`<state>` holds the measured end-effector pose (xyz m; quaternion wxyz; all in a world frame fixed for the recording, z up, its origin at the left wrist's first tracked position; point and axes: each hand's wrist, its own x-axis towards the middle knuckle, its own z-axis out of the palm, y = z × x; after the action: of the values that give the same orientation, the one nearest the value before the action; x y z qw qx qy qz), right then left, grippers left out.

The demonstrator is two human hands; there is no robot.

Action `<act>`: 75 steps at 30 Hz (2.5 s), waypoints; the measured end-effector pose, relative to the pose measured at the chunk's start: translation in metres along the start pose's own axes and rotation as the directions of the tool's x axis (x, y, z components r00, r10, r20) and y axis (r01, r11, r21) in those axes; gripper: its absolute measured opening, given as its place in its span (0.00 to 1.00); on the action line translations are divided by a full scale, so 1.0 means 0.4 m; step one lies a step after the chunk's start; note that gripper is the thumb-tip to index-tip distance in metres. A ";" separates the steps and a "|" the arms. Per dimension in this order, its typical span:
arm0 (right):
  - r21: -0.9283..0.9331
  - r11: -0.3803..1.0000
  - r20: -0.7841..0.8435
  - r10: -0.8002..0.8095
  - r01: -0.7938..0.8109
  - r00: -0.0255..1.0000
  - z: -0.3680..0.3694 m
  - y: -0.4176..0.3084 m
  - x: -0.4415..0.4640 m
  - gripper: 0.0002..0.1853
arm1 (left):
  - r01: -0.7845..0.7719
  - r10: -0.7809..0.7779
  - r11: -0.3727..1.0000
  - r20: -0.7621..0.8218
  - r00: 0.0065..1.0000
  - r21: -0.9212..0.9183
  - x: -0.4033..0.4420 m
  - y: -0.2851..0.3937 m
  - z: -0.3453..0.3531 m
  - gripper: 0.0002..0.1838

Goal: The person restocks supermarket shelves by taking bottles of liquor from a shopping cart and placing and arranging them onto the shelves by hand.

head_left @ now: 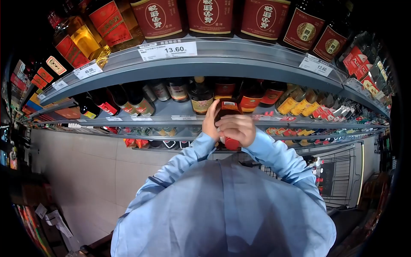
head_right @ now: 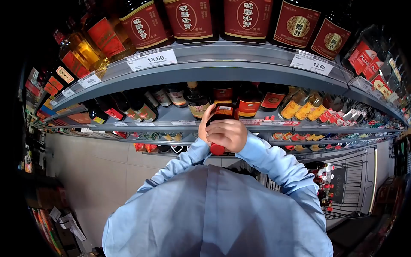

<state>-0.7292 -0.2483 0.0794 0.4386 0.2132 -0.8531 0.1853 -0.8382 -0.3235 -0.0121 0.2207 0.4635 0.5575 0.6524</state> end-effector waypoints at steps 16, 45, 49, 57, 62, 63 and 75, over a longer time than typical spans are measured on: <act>0.139 0.988 0.011 0.060 -0.061 0.998 0.021 0.104 -0.055 0.12 | -0.019 0.070 0.919 -0.114 0.991 0.393 -0.009 -0.011 0.005 0.34; -0.072 0.793 -0.236 0.576 -0.605 0.783 0.034 0.264 0.008 0.14 | 0.021 0.056 0.927 -0.192 0.980 0.376 0.008 -0.047 -0.022 0.22; -0.039 0.675 -0.158 0.724 -0.737 0.671 0.025 0.289 0.012 0.17 | 0.052 0.009 0.927 -0.160 0.987 0.371 -0.002 -0.049 -0.030 0.21; -0.172 0.623 -0.262 0.718 -0.763 0.645 0.035 0.282 0.010 0.23 | 0.035 0.016 0.947 -0.156 0.988 0.319 -0.002 -0.054 -0.051 0.22; -0.230 0.558 -0.285 0.745 -0.797 0.604 0.043 0.269 0.007 0.26 | 0.051 -0.001 0.959 -0.174 0.985 0.279 0.000 -0.044 -0.078 0.18; -0.199 0.561 -0.296 0.748 -0.804 0.594 0.045 0.257 0.007 0.26 | 0.068 -0.015 0.962 -0.198 0.980 0.264 0.001 -0.032 -0.088 0.15; -0.148 0.446 -0.641 0.636 -0.883 0.429 -0.037 0.107 -0.171 0.28 | -0.013 0.144 0.886 -0.250 0.957 0.463 0.064 -0.039 -0.186 0.42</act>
<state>-0.7059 -0.1911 0.0254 0.5392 -0.3796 -0.7230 0.2060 -0.9173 -0.3373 -0.0136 -0.0017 0.4285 0.7012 0.5698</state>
